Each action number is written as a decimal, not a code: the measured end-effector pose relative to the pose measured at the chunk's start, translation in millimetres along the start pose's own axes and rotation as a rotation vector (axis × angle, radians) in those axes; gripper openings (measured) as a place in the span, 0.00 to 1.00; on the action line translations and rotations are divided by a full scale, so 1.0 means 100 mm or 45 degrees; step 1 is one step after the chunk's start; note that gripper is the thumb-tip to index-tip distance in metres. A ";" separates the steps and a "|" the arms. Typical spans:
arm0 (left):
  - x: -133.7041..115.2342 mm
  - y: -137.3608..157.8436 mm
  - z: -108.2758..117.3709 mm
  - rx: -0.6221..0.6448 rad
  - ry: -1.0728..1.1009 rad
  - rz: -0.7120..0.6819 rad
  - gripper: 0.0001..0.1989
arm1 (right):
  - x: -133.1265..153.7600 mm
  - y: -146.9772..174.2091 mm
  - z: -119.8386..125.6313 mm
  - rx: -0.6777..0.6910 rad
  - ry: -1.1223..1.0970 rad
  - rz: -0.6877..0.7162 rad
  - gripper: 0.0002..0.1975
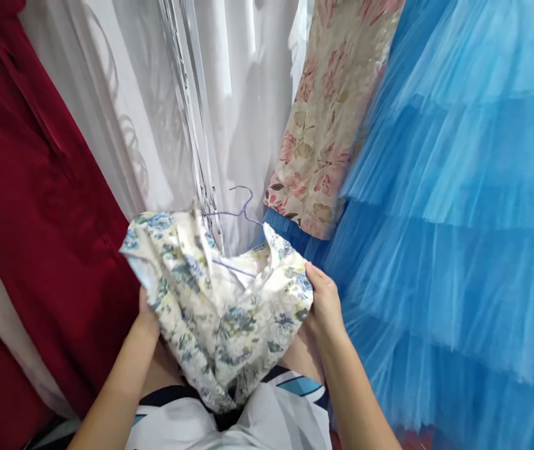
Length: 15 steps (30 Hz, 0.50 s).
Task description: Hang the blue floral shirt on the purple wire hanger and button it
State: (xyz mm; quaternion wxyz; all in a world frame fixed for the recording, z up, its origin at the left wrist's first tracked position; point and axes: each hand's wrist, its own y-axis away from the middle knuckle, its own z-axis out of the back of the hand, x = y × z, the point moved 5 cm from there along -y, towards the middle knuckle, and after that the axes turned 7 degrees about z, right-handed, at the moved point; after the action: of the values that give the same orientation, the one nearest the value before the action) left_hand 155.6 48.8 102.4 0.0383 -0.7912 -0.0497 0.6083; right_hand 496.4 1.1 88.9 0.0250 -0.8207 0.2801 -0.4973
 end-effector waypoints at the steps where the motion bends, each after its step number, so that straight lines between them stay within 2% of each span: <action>1: 0.04 0.03 0.11 -0.079 0.052 -0.055 0.36 | 0.04 -0.10 -0.08 0.013 -0.011 0.026 0.12; 2: 0.09 0.07 0.18 -0.131 0.108 -0.092 0.37 | 0.07 -0.19 -0.18 0.035 -0.028 0.044 0.12; 4: 0.24 0.17 0.26 -0.198 0.145 -0.107 0.31 | 0.11 -0.38 -0.41 0.093 -0.060 0.058 0.13; 6: 0.43 0.27 0.28 -0.270 0.104 -0.064 0.26 | 0.13 -0.52 -0.60 0.172 -0.063 0.037 0.14; 8: 0.64 0.38 0.32 -0.407 0.084 0.007 0.23 | 0.16 -0.63 -0.70 0.257 -0.044 0.000 0.14; 10: 0.83 0.48 0.40 -0.545 0.098 0.037 0.20 | 0.21 -0.68 -0.70 0.328 -0.009 -0.036 0.13; 13: 1.05 0.61 0.51 -0.601 0.093 0.053 0.19 | 0.28 -0.63 -0.63 0.450 0.128 -0.103 0.15; 15: 1.17 0.71 0.56 -0.602 0.041 0.099 0.19 | 0.30 -0.49 -0.57 0.421 0.283 0.001 0.16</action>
State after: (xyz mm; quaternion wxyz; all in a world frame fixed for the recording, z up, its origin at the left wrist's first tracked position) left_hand 133.4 -7.3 -33.0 -0.1708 -0.7892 -0.1595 0.5680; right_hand 480.9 41.0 157.4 0.1286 -0.7452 0.1961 -0.6242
